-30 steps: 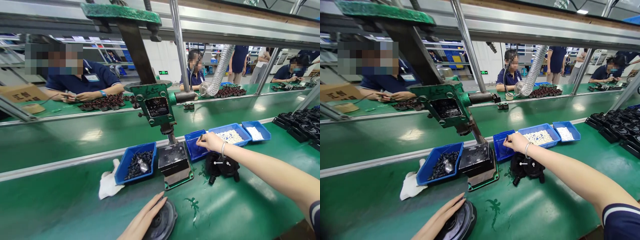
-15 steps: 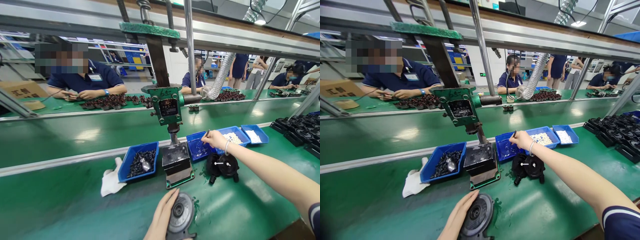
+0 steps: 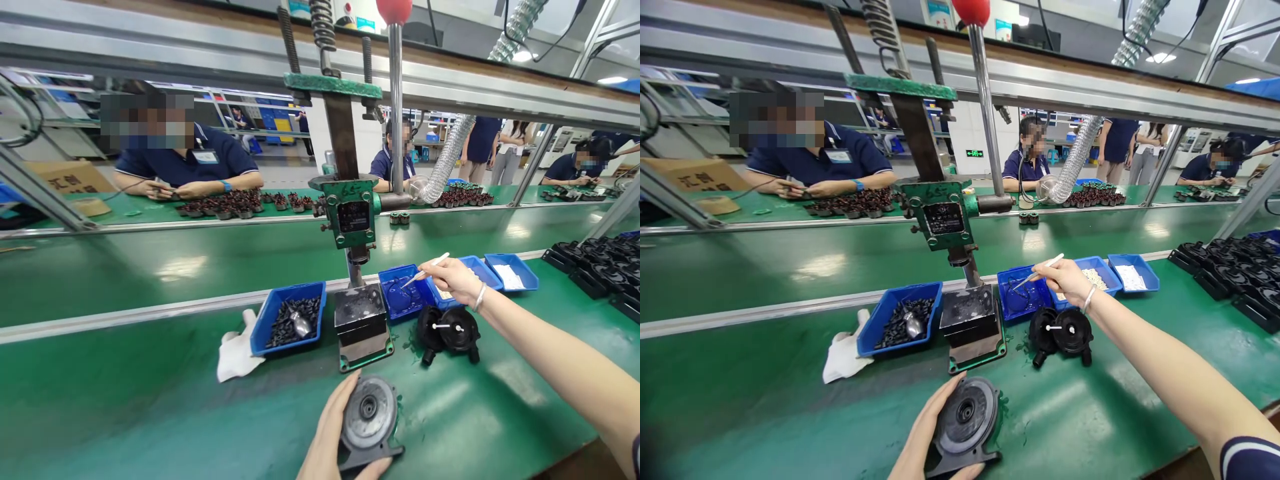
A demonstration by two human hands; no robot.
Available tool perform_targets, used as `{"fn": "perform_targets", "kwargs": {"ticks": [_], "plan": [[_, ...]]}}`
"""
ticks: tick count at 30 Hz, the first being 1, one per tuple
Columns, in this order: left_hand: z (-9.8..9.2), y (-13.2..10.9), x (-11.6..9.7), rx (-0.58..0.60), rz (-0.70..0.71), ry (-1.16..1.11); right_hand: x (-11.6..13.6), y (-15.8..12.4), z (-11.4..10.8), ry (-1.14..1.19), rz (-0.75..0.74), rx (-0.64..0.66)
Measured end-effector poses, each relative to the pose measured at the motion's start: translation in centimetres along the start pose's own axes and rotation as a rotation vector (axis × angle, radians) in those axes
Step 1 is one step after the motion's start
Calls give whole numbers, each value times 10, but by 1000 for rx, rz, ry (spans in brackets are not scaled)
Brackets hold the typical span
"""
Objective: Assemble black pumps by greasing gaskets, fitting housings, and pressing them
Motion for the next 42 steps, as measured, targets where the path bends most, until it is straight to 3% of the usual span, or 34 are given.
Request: {"fn": "perform_targets", "kwargs": {"ticks": [6,10,13,17,21,26,36,38,42], "plan": [[11,-4,0,26,-55,54,48,-73,12,-85,-136,100],[6,-4,-3,53,-69,-7,72,-109,43,-248,-289,252],[-5,-5,-5,44,-57,-39,74,-123,69,-295,-333,338],[-20,-10,-10,24,20,78,69,-129,93,-322,-368,378],[-25,-15,-12,27,202,175,64,-128,103,-316,-398,378],[-21,-19,-14,39,396,249,55,-127,110,-297,-281,414],[-21,-20,-20,3,484,254,46,-129,112,-236,-154,458],[-20,-20,-19,9,493,262,49,-128,106,-263,-199,413],[-20,-20,-19,0,499,266,55,-123,90,-386,-426,96]]}}
Point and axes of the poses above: each hand's wrist, its own y-axis towards the middle knuckle, its own z-axis out of the palm, x = y × z, the point moved 3 cm from there along y, towards the middle knuckle, and after that the axes turned 15 degrees about -y, right-handed, at the moved point
